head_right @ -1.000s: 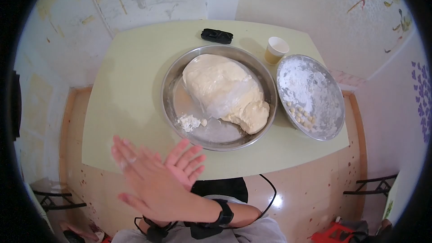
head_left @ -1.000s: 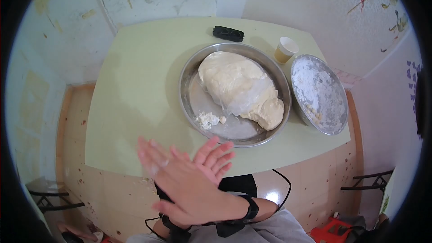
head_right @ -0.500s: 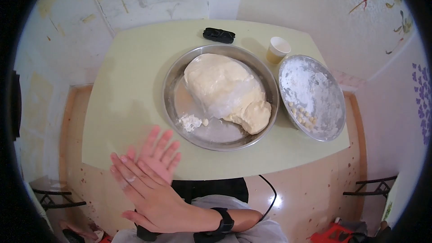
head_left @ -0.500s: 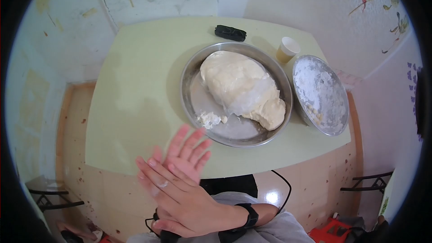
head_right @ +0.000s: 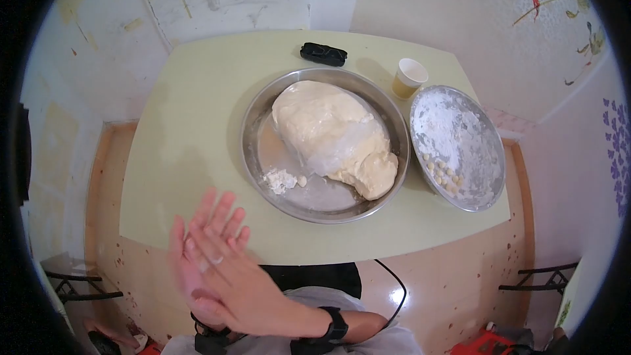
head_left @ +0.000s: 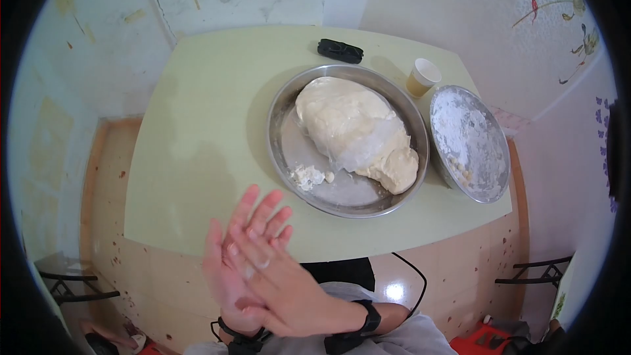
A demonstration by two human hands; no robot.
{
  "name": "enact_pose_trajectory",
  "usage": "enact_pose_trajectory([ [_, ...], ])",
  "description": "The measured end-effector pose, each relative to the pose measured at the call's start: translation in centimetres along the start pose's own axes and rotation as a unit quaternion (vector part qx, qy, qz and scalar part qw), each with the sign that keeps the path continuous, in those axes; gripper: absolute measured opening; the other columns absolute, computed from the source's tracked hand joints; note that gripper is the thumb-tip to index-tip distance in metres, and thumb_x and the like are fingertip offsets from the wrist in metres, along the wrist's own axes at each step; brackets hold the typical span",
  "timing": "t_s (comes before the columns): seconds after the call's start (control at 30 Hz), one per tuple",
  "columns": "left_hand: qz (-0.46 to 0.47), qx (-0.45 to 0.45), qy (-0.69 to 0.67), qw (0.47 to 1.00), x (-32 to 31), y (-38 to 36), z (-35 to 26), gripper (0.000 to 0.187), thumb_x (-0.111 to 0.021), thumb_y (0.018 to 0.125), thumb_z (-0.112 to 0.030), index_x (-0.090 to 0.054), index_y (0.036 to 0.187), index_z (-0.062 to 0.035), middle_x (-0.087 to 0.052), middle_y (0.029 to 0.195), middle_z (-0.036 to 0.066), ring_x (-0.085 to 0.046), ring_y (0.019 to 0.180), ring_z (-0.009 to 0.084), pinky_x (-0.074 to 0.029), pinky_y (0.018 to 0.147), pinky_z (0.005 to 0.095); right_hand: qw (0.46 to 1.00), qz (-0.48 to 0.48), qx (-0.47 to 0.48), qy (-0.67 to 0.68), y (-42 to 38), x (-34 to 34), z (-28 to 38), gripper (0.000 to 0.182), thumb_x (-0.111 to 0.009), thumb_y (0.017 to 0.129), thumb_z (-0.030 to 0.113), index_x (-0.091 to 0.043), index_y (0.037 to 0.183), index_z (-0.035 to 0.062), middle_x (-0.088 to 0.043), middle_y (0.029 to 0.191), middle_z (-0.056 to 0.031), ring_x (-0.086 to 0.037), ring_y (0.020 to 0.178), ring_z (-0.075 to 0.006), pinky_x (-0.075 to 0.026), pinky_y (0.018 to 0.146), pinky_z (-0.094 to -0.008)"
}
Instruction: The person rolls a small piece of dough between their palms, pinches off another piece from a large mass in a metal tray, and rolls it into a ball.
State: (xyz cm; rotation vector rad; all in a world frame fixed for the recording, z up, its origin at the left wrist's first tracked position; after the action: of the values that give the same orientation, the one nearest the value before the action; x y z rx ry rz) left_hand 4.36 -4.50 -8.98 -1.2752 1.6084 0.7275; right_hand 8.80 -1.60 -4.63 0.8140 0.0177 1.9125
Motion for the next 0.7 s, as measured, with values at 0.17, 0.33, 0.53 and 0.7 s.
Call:
enact_pose_trajectory([
  [0.17, 0.017, 0.02, 0.057, 0.998, 0.7, 1.3, 1.9, 0.069, -0.018, 0.094, -0.054, -0.024, 0.143, -0.0059, -0.034, 0.142, 0.017, -0.038, 0.126, 0.0284, -0.028, 0.106, 0.0376, 0.999, -0.001, 0.045, 0.016, 0.9, 0.3, 1.9, 0.07, -0.038, 0.093, 0.04, -0.021, 0.14, -0.0084, -0.016, 0.147, -0.0282, -0.019, 0.136, -0.0422, -0.016, 0.108, -0.051],
  [0.33, 0.003, 0.098, 0.171, 0.98, -0.3, 0.2, 5.9, 0.075, -0.018, 0.091, -0.062, -0.023, 0.144, -0.0089, -0.032, 0.143, 0.016, -0.037, 0.128, 0.0277, -0.026, 0.106, 0.0364, 0.999, -0.037, 0.023, 0.032, 3.0, 2.3, -0.4, 0.069, -0.049, 0.088, 0.028, -0.021, 0.141, -0.0071, -0.018, 0.147, -0.0272, -0.019, 0.136, -0.0411, -0.017, 0.11, -0.0485],
  [0.53, 0.115, -0.046, 0.096, 0.988, -1.8, 0.1, 1.6, 0.057, -0.021, 0.099, -0.043, -0.021, 0.143, -0.0067, -0.031, 0.144, 0.016, -0.031, 0.132, 0.0309, -0.022, 0.11, 0.0437, 0.999, -0.024, 0.002, -0.031, 1.5, 1.7, -1.7, 0.07, -0.047, 0.088, 0.033, -0.022, 0.14, -0.0075, -0.02, 0.146, -0.0269, -0.019, 0.136, -0.0432, -0.017, 0.109, -0.05],
  [0.7, 0.028, 0.043, 0.102, 0.993, 0.6, 2.0, 3.3, 0.077, -0.023, 0.088, -0.066, -0.024, 0.144, -0.0128, -0.033, 0.143, 0.016, -0.037, 0.128, 0.0271, -0.025, 0.106, 0.0355, 0.999, -0.016, 0.044, -0.001, 0.6, 0.5, 0.6, 0.072, -0.035, 0.093, 0.042, -0.019, 0.141, -0.0088, -0.018, 0.146, -0.0288, -0.018, 0.136, -0.0433, -0.015, 0.109, -0.0507],
])
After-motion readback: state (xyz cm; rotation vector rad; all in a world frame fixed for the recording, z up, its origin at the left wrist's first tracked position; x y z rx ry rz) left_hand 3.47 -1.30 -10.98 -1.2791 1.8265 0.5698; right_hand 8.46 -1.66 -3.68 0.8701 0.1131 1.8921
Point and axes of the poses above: each hand's wrist, its own y-axis towards the middle knuckle, its own x-axis out of the back of the hand, z = x × y, the point moved 10 cm from there along y, towards the middle knuckle
